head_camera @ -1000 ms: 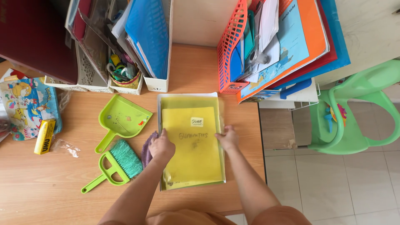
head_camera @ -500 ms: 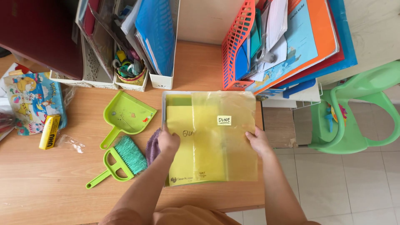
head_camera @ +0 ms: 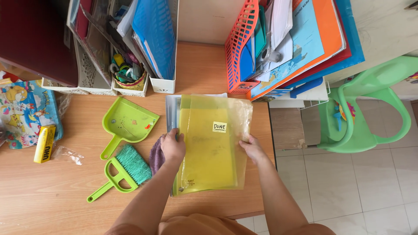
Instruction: Organize various documents, folders, and school-related materials on a desk.
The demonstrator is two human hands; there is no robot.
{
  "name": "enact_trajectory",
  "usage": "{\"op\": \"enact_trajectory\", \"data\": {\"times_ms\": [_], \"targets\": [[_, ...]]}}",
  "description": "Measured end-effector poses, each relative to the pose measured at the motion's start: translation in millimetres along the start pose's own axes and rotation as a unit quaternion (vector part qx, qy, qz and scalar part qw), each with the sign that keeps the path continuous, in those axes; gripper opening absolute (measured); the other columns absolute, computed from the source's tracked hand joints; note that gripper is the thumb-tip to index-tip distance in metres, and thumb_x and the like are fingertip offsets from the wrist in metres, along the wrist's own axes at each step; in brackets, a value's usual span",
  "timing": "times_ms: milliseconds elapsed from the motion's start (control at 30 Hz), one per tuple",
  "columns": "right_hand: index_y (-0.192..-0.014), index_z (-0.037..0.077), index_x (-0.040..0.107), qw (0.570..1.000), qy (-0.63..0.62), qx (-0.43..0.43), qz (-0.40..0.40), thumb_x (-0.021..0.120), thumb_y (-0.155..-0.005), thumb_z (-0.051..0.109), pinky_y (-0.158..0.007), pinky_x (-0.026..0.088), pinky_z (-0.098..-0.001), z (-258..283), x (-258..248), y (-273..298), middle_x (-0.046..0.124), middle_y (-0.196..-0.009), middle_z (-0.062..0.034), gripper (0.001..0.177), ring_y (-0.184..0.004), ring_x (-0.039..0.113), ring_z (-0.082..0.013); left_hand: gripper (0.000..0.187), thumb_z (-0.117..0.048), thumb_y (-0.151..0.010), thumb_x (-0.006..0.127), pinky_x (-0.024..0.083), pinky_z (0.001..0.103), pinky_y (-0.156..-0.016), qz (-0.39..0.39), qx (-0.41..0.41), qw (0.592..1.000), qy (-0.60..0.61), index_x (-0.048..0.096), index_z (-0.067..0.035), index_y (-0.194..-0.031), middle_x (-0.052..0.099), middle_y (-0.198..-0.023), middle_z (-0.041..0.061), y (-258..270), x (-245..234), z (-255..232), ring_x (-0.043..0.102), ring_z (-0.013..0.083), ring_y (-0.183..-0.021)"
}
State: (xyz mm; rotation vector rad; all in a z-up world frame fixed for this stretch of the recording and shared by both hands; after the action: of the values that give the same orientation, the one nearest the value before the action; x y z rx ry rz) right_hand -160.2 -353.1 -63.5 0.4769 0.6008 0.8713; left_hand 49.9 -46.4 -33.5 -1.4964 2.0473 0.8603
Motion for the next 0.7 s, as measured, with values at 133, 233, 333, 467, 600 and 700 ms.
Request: {"op": "enact_trajectory", "data": {"times_ms": [133, 233, 333, 467, 600, 700], "targets": [[-0.131, 0.008, 0.064, 1.000, 0.002, -0.011, 0.010, 0.065, -0.095, 0.009, -0.098, 0.052, -0.0332, 6.6, -1.9, 3.5, 0.073, -0.120, -0.0065, 0.035, -0.109, 0.065, -0.0174, 0.024, -0.018, -0.092, 0.067, 0.049, 0.047, -0.099, -0.068, 0.086, 0.992, 0.066, 0.067, -0.006, -0.113, 0.073, -0.113, 0.016, 6.8, -14.3, -25.8, 0.061, 0.0393, -0.111], [-0.131, 0.008, 0.064, 0.999, 0.029, 0.022, 0.001, 0.064, -0.096, 0.011, -0.099, 0.051, -0.0327, 3.8, -1.5, 4.9, 0.072, -0.121, -0.0066, 0.034, -0.111, 0.065, -0.0172, 0.042, -0.025, -0.100, 0.057, 0.053, 0.045, -0.093, 0.126, -0.125, 0.963, 0.204, 0.050, -0.011, -0.139, 0.072, -0.108, 0.021, 11.3, -6.2, -27.4, 0.070, 0.0372, -0.102], [-0.129, 0.007, 0.065, 0.999, -0.025, -0.011, 0.033, 0.065, -0.094, 0.008, -0.098, 0.051, -0.0338, 5.5, 7.5, 3.3, 0.072, -0.120, -0.0070, 0.035, -0.110, 0.065, -0.0181, 0.060, -0.026, -0.094, 0.070, 0.050, 0.041, -0.095, 0.152, -0.061, 0.974, 0.155, 0.043, -0.011, -0.145, 0.068, -0.119, 0.020, 5.8, -9.3, -32.6, 0.065, 0.0340, -0.112], [-0.146, 0.014, 0.051, 0.999, 0.007, 0.029, 0.023, 0.065, -0.092, 0.015, -0.104, 0.045, -0.0432, 44.4, 20.3, 30.4, 0.062, -0.137, -0.0084, 0.056, -0.126, 0.057, -0.0218, 0.054, -0.013, -0.095, 0.063, 0.055, 0.037, -0.095, 0.210, -0.077, 0.907, 0.356, 0.048, -0.010, -0.147, 0.070, -0.127, 0.014, 2.5, -2.5, -27.1, 0.068, 0.0235, -0.114], [-0.154, 0.018, 0.037, 0.989, -0.126, 0.027, 0.066, 0.071, -0.084, 0.019, -0.115, 0.031, -0.0448, 40.5, 22.6, 29.5, 0.050, -0.154, -0.0030, 0.079, -0.143, 0.042, -0.0193, 0.052, -0.010, -0.097, 0.059, 0.057, 0.036, -0.094, 0.299, -0.138, 0.834, 0.443, 0.047, -0.010, -0.148, 0.069, -0.131, 0.010, 11.9, -19.1, -48.2, 0.068, 0.0217, -0.112], [-0.152, 0.011, 0.041, 0.977, -0.177, 0.024, 0.117, 0.077, -0.080, 0.021, -0.113, 0.037, -0.0458, 38.7, 16.3, 21.5, 0.055, -0.150, -0.0094, 0.080, -0.140, 0.049, -0.0256, 0.051, -0.012, -0.099, 0.061, 0.054, 0.032, -0.098, 0.318, -0.077, 0.815, 0.478, 0.047, -0.008, -0.148, 0.067, -0.135, 0.006, 2.7, -17.9, -53.2, 0.065, 0.0169, -0.117]]}}
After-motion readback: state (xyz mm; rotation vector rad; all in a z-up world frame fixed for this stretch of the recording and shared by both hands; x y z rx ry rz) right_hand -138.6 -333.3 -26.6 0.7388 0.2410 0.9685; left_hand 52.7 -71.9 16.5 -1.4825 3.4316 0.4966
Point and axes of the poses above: each hand's wrist, its own y-axis away from the middle knuckle, its own x-axis out of the palm, z = x × y, the point moved 7 cm from there along -y, towards the middle knuckle
